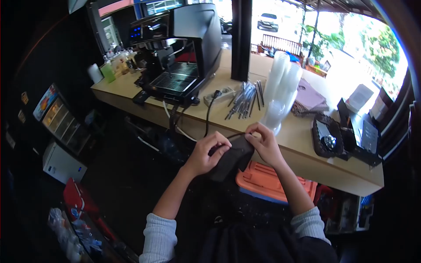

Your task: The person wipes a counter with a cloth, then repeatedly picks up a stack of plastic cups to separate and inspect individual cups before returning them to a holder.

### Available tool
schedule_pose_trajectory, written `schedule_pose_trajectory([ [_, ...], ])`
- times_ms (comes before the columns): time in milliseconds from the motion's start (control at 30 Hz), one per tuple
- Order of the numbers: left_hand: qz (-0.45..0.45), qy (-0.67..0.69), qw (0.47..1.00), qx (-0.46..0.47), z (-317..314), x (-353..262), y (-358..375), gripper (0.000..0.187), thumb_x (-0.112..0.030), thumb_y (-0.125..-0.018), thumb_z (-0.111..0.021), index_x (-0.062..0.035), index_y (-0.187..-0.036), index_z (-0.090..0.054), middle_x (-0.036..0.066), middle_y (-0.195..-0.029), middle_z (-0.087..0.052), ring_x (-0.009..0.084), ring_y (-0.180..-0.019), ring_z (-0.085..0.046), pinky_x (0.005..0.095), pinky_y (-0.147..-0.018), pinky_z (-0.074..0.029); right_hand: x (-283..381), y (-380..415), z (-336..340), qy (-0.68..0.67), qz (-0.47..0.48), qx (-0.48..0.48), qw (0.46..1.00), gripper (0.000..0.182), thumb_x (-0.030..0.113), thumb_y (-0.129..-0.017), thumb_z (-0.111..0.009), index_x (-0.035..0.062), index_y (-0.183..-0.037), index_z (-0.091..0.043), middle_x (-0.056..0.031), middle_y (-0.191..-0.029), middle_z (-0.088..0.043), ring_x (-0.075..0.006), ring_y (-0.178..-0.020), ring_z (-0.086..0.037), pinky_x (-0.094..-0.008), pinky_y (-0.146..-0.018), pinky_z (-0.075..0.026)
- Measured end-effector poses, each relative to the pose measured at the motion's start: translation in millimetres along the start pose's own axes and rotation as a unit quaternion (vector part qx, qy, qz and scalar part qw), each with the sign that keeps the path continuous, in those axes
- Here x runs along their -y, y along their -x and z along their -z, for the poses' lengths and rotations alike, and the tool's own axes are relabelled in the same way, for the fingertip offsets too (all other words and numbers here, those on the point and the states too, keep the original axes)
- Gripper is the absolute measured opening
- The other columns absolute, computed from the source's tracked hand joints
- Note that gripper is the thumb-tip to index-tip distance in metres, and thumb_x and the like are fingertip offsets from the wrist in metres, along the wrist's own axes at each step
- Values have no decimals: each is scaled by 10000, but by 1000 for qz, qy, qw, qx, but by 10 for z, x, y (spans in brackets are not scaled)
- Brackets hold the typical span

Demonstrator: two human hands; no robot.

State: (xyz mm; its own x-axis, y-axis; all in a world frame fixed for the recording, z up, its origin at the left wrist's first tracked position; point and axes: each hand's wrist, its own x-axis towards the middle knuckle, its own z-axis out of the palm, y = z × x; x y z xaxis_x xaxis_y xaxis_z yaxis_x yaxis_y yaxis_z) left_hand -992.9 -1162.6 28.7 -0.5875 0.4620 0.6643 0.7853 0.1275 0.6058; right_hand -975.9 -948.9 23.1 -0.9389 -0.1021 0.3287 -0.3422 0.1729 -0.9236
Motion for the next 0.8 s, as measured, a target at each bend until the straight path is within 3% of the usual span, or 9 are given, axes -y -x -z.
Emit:
schedule_pose_trajectory([
  [133,13,20,1000,8,-18,80,-201,39,-52,-809,-624,-40,-837,-599,31,-786,-578,113,-685,-548,230,-559,-406,103,-172,4,-60,15,17,998,148,31,-869,-557,-56,-987,-574,-57,-913,-591,-46,-832,-543,-182,-687,-459],
  [267,2,53,999,-11,-100,48,-415,49,-45,-811,-626,-41,-856,-607,12,-809,-582,63,-664,-525,204,-535,-402,238,-134,55,-73,43,58,995,277,108,-814,-668,-74,-1006,-588,-74,-956,-614,-89,-840,-571,-226,-759,-475],
  [433,14,43,999,-23,-250,37,-568,86,-74,-804,-656,-38,-857,-600,2,-770,-580,27,-615,-491,196,-521,-387,307,-63,180,94,54,31,994,247,67,-759,-696,-47,-965,-620,-78,-840,-643,-80,-756,-570,-244,-706,-483],
  [533,70,39,996,44,-227,18,-615,167,-135,-765,-705,-33,-849,-604,46,-781,-607,104,-634,-539,250,-563,-434,324,34,413,52,38,8,998,135,-13,-780,-628,-51,-909,-629,-67,-767,-633,-80,-716,-559,-251,-672,-474],
  [600,94,-39,976,194,-193,16,-695,252,-205,-731,-744,-26,-844,-607,78,-801,-629,139,-691,-591,272,-602,-456,340,121,607,59,33,4,998,132,-26,-782,-618,-43,-912,-635,-72,-784,-639,-78,-735,-572,-246,-690,-474],
  [667,94,-34,969,227,-248,-50,-774,285,-234,-718,-751,-17,-839,-612,104,-818,-639,204,-751,-622,298,-665,-473,423,230,779,67,50,1,996,128,-25,-779,-623,-32,-905,-643,-72,-808,-646,-80,-769,-589,-243,-714,-480],
  [733,-89,-40,981,165,-359,-70,-860,289,-201,-670,-791,-10,-801,-618,65,-734,-601,179,-662,-586,254,-625,-457,465,327,995,81,45,-15,996,129,-34,-769,-627,-23,-895,-650,-57,-828,-649,-82,-796,-601,-240,-735,-486],
  [767,-63,-24,981,183,-395,-120,-898,285,-182,-647,-791,-12,-804,-625,80,-767,-612,237,-754,-599,297,-728,-467,511,381,1108,60,17,-29,998,140,-39,-763,-630,-20,-900,-650,-48,-835,-649,-78,-798,-601,-234,-733,-484],
  [800,-70,-16,979,189,-421,-185,-967,285,-182,-647,-791,-13,-804,-625,80,-767,-612,237,-754,-599,297,-728,-467,544,428,1232,38,-10,-44,998,152,-45,-756,-632,-17,-904,-650,-40,-842,-649,-74,-799,-600,-228,-731,-482],
])
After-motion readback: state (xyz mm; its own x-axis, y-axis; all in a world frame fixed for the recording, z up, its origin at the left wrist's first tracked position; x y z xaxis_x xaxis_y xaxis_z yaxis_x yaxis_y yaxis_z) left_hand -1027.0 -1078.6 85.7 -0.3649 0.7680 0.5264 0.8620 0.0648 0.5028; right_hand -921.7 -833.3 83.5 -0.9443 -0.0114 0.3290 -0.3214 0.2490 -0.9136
